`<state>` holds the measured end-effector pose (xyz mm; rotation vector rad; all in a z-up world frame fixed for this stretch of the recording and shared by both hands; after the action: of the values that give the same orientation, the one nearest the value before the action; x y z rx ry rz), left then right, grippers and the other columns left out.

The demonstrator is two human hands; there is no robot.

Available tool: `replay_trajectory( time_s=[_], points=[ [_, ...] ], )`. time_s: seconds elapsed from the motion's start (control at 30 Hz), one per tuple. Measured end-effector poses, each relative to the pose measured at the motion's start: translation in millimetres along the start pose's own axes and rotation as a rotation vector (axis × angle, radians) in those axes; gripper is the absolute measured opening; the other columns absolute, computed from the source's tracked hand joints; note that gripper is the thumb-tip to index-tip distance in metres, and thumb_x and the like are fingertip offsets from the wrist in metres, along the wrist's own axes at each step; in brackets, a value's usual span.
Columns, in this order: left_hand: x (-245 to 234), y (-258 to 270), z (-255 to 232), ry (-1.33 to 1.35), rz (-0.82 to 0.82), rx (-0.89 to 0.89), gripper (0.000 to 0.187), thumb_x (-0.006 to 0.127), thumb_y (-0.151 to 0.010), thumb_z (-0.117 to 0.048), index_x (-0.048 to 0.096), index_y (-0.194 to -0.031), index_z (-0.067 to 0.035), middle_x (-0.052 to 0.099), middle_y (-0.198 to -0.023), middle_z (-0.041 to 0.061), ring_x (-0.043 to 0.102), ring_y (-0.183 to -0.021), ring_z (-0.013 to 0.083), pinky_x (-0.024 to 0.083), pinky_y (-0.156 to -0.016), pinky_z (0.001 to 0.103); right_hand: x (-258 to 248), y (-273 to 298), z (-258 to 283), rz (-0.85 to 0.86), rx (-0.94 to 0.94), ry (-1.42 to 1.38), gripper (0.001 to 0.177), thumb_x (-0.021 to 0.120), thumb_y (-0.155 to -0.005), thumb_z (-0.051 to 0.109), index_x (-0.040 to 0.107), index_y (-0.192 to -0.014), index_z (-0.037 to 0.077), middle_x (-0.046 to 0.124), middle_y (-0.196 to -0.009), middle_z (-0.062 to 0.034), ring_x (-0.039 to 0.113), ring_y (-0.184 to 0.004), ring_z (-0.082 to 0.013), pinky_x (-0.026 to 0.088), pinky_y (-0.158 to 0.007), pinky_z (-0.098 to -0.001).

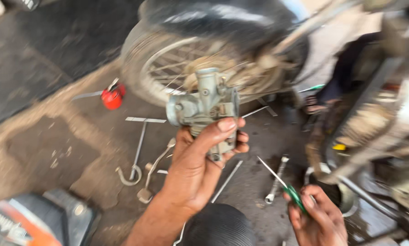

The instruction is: The person repairs a motorcycle carburetor assembly, using a screwdriver to adjust internal components and then fitting it back onto the engine block by hand.

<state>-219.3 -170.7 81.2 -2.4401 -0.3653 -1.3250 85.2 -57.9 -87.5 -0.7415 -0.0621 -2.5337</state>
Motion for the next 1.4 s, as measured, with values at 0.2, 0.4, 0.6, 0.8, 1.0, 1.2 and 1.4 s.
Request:
replay_trajectory(
  time_s=[0.2, 0.4, 0.6, 0.8, 1.0, 1.2, 1.4],
  points=[
    [108.3, 27.3, 50.7, 0.214, 0.047, -0.249, 0.025, 0.077, -0.088, -0.017, 0.068, -0.107, -0.002, 0.073, -0.094, 0.013, 0.071, -0.084, 0.0207, 0.061, -0.078, 0.034, 4.7, 103.7, 73.8, 0.043, -0.185, -0.016, 0.048, 0.054, -0.111, 0.027, 0.049, -0.142, -0.01, 0.068, -0.118, -0.0321, 0.068, -0.077, -0.0266, 0.058, -0.059, -0.0379],
    [175.6, 56.4, 113.0, 0.254, 0.081, -0.39, 0.03, 0.078, -0.087, -0.018, 0.066, -0.11, -0.004, 0.07, -0.095, 0.01, 0.07, -0.089, 0.0198, 0.061, -0.078, 0.033, 67.5, 169.9, 122.7, -0.311, -0.657, 0.385, 0.03, 0.065, -0.103, 0.01, 0.059, -0.123, -0.012, 0.071, -0.096, -0.0294, 0.072, -0.072, -0.0314, 0.063, -0.065, -0.0452],
    [212.3, 69.7, 163.8, 0.155, 0.154, -0.424, 0.032, 0.077, -0.086, -0.018, 0.066, -0.111, -0.001, 0.07, -0.097, 0.01, 0.07, -0.09, 0.019, 0.061, -0.079, 0.032, 93.7, 200.4, 163.0, -0.724, -0.507, 0.539, 0.035, 0.058, -0.095, 0.012, 0.069, -0.123, -0.005, 0.071, -0.077, -0.0139, 0.063, -0.047, -0.0153, 0.053, -0.048, -0.0286],
    [231.4, 74.5, 204.0, 0.159, 0.212, -0.495, 0.029, 0.077, -0.087, -0.017, 0.066, -0.11, -0.003, 0.07, -0.097, 0.009, 0.069, -0.089, 0.0189, 0.06, -0.078, 0.032, 80.6, 207.5, 175.1, -0.831, -0.638, 0.538, 0.032, 0.064, -0.093, 0.004, 0.069, -0.123, -0.006, 0.064, -0.07, -0.0093, 0.051, -0.043, -0.0067, 0.043, -0.038, -0.024],
    [233.5, 75.1, 218.7, 0.227, 0.194, -0.544, 0.026, 0.076, -0.087, -0.014, 0.066, -0.108, -0.005, 0.069, -0.099, 0.005, 0.069, -0.091, 0.0179, 0.06, -0.078, 0.031, 70.2, 206.5, 178.2, -0.86, -0.629, 0.531, 0.031, 0.063, -0.094, 0.004, 0.07, -0.122, -0.006, 0.064, -0.071, -0.0088, 0.05, -0.043, -0.0061, 0.04, -0.036, -0.0226],
    [234.8, 77.2, 220.8, 0.244, 0.224, -0.543, 0.025, 0.076, -0.089, -0.014, 0.065, -0.109, -0.004, 0.067, -0.1, 0.006, 0.069, -0.091, 0.0184, 0.061, -0.078, 0.031, 74.0, 202.9, 175.8, -0.848, -0.65, 0.513, 0.031, 0.063, -0.094, 0.003, 0.069, -0.123, -0.006, 0.064, -0.072, -0.0088, 0.049, -0.043, -0.0058, 0.042, -0.037, -0.0229],
    [233.7, 77.1, 222.3, 0.231, 0.185, -0.561, 0.027, 0.076, -0.088, -0.015, 0.064, -0.109, -0.004, 0.067, -0.099, 0.006, 0.069, -0.09, 0.0185, 0.061, -0.077, 0.031, 75.0, 201.0, 176.9, -0.891, -0.64, 0.527, 0.031, 0.062, -0.094, 0.003, 0.068, -0.123, -0.005, 0.064, -0.073, -0.0093, 0.049, -0.043, -0.0061, 0.042, -0.037, -0.0233]
  ],
)
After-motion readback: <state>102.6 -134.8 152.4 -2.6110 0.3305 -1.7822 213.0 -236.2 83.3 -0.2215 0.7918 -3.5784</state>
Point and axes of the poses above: each hand's wrist, its own y-axis away from the middle knuckle, its own x-axis out of the palm, z = x × y, the point moved 5 cm from there along -y, towards the middle knuckle
